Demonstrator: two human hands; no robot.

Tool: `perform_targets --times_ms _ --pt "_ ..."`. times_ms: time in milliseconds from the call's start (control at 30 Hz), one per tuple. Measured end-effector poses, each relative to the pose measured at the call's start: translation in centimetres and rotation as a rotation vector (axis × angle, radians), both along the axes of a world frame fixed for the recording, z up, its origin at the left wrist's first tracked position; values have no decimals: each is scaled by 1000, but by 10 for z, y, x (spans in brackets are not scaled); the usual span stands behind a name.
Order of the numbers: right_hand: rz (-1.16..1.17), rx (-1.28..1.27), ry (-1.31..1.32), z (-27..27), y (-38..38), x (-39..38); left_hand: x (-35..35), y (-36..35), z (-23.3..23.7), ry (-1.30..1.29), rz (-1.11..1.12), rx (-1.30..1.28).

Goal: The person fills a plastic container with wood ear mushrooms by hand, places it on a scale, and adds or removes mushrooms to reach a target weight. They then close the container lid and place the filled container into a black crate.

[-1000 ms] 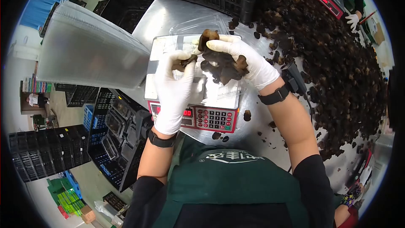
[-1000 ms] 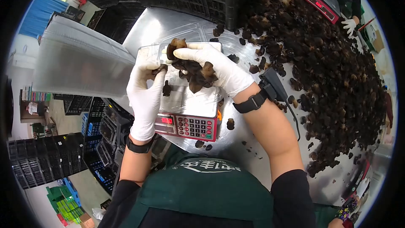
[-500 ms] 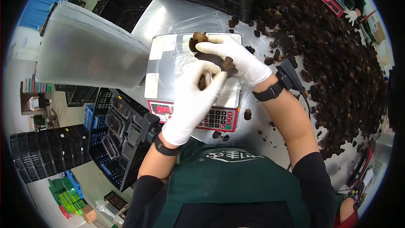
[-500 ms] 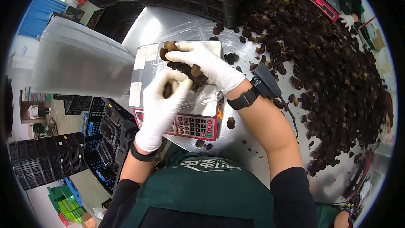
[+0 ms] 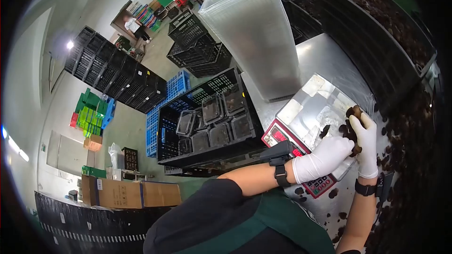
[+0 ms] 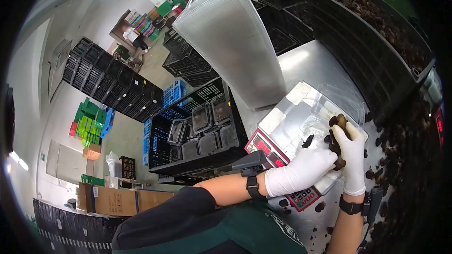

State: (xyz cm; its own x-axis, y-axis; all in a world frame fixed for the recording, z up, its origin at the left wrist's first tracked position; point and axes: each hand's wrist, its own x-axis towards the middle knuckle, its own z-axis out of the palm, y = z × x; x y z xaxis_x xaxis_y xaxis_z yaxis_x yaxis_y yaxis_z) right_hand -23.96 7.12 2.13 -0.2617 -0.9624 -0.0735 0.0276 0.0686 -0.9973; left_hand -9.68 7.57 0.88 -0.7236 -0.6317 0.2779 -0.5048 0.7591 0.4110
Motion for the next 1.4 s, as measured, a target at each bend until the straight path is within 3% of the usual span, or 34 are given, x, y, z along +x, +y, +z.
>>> perform_targets --times_ms 133,167,200,267,367,433,467,533,600,667,733,800,900,933,1000,1067,1100,1200,1267,1333,1400 --pt "16 -5 185 7 10 4 11 1 4 -44 -22 53" --pt "17 -191 466 -8 13 0 16 -1 6 -67 -31 65" --pt "105 -79 536 -5 15 -6 19 -2 6 -73 -30 72" --pt "128 -138 717 4 23 -4 25 -3 8 -85 -32 89" --pt "142 -292 819 12 32 -4 33 -5 22 -13 15 65" --pt "-32 -417 891 23 39 5 42 -6 43 -24 2 43" --pt "-136 -441 944 30 50 7 42 -1 43 154 26 -9" --pt "-93 -348 569 34 81 12 42 11 59 333 -94 -90" --pt "74 -87 -345 19 116 21 41 28 70 317 -334 -32" --pt "47 -60 -469 2 147 35 23 46 73 147 -600 73" --pt "-120 -68 -166 -42 191 43 10 57 61 39 -733 130" --pt "-58 92 -979 -39 233 21 4 60 54 -24 -795 113" --pt "-405 390 -447 -42 313 6 4 39 52 76 -659 52" --pt "-539 513 -301 -37 335 11 11 26 52 142 -579 -84" --pt "-480 627 -113 -50 409 11 18 3 50 182 -387 -43" --pt "-190 792 223 -38 456 14 24 -14 45 149 -251 15" --pt "-176 878 257 -31 463 11 22 -18 41 126 -223 -5" --pt "-535 662 440 -39 434 -7 19 -20 27 18 -222 -19" --pt "-603 555 606 -52 388 -34 23 -26 16 -126 -308 -45" --pt "-630 429 911 -84 336 -63 26 -30 11 -180 -284 28" --pt "-593 344 1022 -89 269 -85 29 -31 12 -172 -233 95"
